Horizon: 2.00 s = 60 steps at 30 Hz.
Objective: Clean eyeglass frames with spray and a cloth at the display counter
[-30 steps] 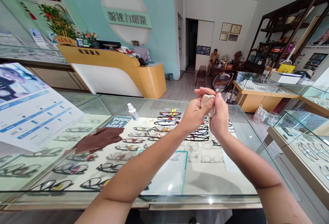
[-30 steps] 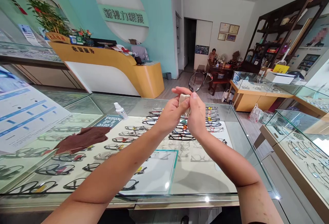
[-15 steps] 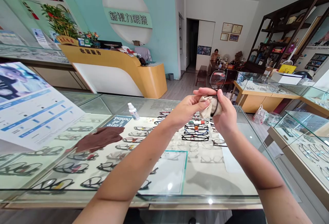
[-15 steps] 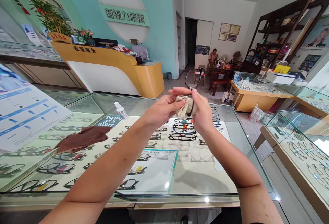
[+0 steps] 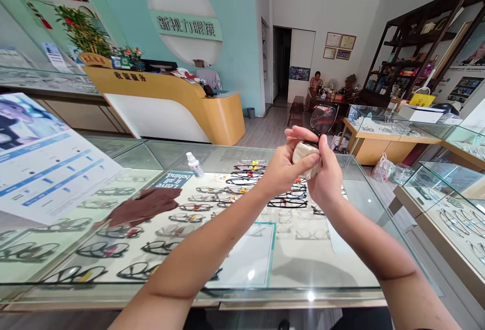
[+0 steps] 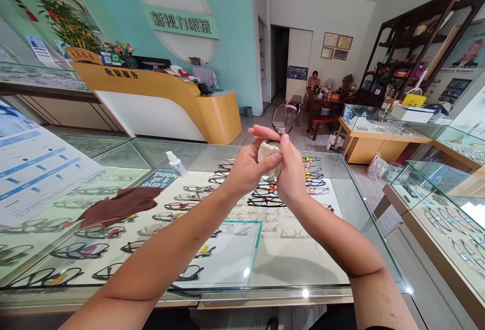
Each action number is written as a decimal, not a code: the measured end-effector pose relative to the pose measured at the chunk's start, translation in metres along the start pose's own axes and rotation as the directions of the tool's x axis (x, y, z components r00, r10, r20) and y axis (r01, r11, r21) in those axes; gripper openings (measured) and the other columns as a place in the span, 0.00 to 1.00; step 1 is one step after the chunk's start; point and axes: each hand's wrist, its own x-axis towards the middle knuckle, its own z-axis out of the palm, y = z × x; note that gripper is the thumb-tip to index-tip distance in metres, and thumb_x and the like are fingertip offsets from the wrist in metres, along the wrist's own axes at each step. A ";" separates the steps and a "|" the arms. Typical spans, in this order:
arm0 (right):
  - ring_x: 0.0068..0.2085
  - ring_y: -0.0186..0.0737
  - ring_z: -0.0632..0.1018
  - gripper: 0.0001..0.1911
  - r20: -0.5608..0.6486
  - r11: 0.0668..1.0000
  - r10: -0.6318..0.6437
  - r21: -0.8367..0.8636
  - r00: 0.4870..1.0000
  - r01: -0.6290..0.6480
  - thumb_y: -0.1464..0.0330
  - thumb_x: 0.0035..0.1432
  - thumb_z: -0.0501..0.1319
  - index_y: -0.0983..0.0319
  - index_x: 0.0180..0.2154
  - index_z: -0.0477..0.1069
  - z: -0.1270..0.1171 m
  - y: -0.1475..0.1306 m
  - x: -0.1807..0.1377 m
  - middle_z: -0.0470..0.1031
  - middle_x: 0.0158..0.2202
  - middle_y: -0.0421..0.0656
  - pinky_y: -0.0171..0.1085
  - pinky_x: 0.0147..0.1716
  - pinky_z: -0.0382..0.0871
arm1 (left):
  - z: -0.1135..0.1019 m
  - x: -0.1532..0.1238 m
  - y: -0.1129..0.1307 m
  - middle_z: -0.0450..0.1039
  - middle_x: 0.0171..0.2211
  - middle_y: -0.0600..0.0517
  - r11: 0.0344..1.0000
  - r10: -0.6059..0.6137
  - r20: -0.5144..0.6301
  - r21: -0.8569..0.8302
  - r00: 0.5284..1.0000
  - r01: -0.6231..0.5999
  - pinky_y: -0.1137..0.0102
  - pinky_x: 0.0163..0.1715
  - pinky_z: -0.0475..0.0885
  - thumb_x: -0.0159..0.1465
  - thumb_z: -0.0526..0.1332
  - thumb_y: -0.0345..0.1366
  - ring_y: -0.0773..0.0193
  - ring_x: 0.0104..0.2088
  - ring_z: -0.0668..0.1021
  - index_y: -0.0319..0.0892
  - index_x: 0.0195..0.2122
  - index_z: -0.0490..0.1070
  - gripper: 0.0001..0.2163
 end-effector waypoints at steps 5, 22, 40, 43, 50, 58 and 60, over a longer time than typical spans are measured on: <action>0.62 0.48 0.79 0.30 0.033 0.992 -0.078 -0.099 0.996 0.081 0.45 0.76 0.51 0.55 0.50 0.85 0.000 0.004 -0.007 0.82 0.59 0.44 0.47 0.66 0.71 | 0.016 -0.007 0.000 0.67 0.26 0.55 0.997 0.082 -0.098 -0.003 0.992 -0.082 0.72 0.27 0.67 0.60 0.70 0.68 0.68 0.27 0.70 0.41 0.31 0.72 0.30; 0.62 0.54 0.81 0.33 0.030 0.987 0.140 -0.080 0.990 -0.137 0.35 0.66 0.59 0.56 0.43 0.85 -0.004 -0.021 0.005 0.85 0.53 0.46 0.51 0.62 0.78 | -0.027 0.005 0.018 0.73 0.31 0.53 0.990 -0.126 0.313 -0.027 0.941 0.142 0.69 0.33 0.71 0.62 0.75 0.58 0.65 0.31 0.73 0.41 0.40 0.76 0.24; 0.65 0.48 0.77 0.31 0.051 0.986 -0.060 -0.155 0.997 0.068 0.43 0.76 0.51 0.54 0.51 0.84 0.002 -0.011 -0.012 0.80 0.62 0.43 0.46 0.70 0.69 | 0.011 -0.009 0.009 0.65 0.24 0.56 0.991 0.112 -0.094 0.078 0.989 -0.105 0.69 0.28 0.65 0.61 0.68 0.70 0.67 0.26 0.67 0.43 0.30 0.71 0.31; 0.60 0.49 0.80 0.30 0.113 0.984 -0.002 -0.177 0.994 0.023 0.41 0.74 0.54 0.54 0.51 0.85 -0.007 -0.014 -0.003 0.83 0.56 0.43 0.48 0.65 0.74 | 0.004 -0.004 0.009 0.62 0.22 0.57 0.999 0.025 -0.004 0.033 1.000 -0.025 0.69 0.25 0.62 0.62 0.66 0.71 0.68 0.24 0.63 0.44 0.26 0.66 0.32; 0.55 0.49 0.83 0.33 0.019 0.982 0.011 -0.188 1.000 -0.007 0.36 0.68 0.58 0.56 0.42 0.84 -0.027 -0.030 0.022 0.85 0.51 0.46 0.47 0.57 0.79 | -0.026 0.009 0.015 0.72 0.29 0.52 0.996 -0.002 0.046 0.091 0.999 -0.002 0.68 0.32 0.69 0.64 0.66 0.68 0.63 0.30 0.72 0.43 0.32 0.73 0.29; 0.40 0.45 0.83 0.35 0.158 0.960 0.157 -0.256 0.975 -0.114 0.35 0.66 0.60 0.59 0.35 0.83 -0.049 -0.044 0.034 0.83 0.36 0.47 0.43 0.44 0.80 | -0.049 0.013 0.035 0.66 0.26 0.55 0.953 0.096 -0.271 0.302 0.958 -0.010 0.69 0.25 0.60 0.66 0.66 0.44 0.66 0.26 0.65 0.45 0.32 0.73 0.10; 0.39 0.44 0.83 0.35 0.200 0.957 0.166 -0.269 0.966 -0.109 0.36 0.68 0.59 0.60 0.35 0.83 -0.051 -0.043 0.034 0.83 0.36 0.47 0.42 0.41 0.79 | -0.052 0.012 0.038 0.60 0.22 0.55 0.954 0.093 -0.283 0.299 0.955 -0.004 0.68 0.22 0.56 0.65 0.63 0.43 0.66 0.23 0.62 0.45 0.26 0.69 0.12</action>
